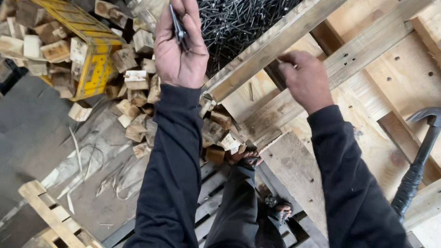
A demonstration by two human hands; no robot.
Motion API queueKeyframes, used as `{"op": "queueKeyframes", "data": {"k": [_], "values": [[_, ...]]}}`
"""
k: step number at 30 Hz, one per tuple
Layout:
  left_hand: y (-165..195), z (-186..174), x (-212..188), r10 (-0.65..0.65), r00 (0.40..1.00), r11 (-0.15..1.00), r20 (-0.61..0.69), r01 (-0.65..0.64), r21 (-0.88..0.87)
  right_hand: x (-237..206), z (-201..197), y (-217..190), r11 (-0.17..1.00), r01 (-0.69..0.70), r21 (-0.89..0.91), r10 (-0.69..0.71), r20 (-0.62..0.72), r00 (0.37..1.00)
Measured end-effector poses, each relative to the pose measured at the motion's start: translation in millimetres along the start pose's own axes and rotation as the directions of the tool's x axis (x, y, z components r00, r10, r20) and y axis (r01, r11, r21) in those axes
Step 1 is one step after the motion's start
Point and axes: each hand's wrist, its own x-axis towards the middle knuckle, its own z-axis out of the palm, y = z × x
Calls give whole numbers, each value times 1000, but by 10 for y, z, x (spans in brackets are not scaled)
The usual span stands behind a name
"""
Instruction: The person dismantles wooden pallets using a claw hammer, prying apart planks and pulling out nails. They collect the removed nails in a container and stack the salvaged wood blocks and planks on a pile.
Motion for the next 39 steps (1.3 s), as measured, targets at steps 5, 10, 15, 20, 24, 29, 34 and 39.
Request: {"op": "queueKeyframes", "data": {"k": [5, 10, 15, 20, 24, 29, 34, 39], "values": [[-263, -156, -115, -50, 998, 997, -32, 49, -54, -106, 459, -76, 855, 48, -516, 89, 239, 967], [-577, -488, -452, -134, 983, 974, -126, 153, 164, -53, 719, -99, 839, 42, -543, 68, 182, 981], [-882, -456, -777, -113, 955, 882, -275, 224, 415, -260, 242, -115, 934, 246, -258, -272, -69, 960], [-1495, -386, -941, -185, 904, 730, -386, 389, 562, -1227, -696, -34, 821, -277, 499, 328, -16, 944], [-2182, -543, -1175, -293, 845, 604, -447, 526, 599, -2559, -1007, 205, 671, -256, 696, 482, -146, 864], [-3036, -809, -1669, -488, 712, 512, -504, 702, 495, -4137, -894, 341, 492, -26, 870, 627, -333, 704], [-3708, -1201, -2314, -617, 551, 496, -562, 826, 266, -5143, -842, 384, 367, 108, 924, 729, -358, 583], [-4122, -1431, -2937, -829, 457, 547, -321, 780, -304, -5724, -897, 412, 266, 290, 919, 651, -393, 649]]}}
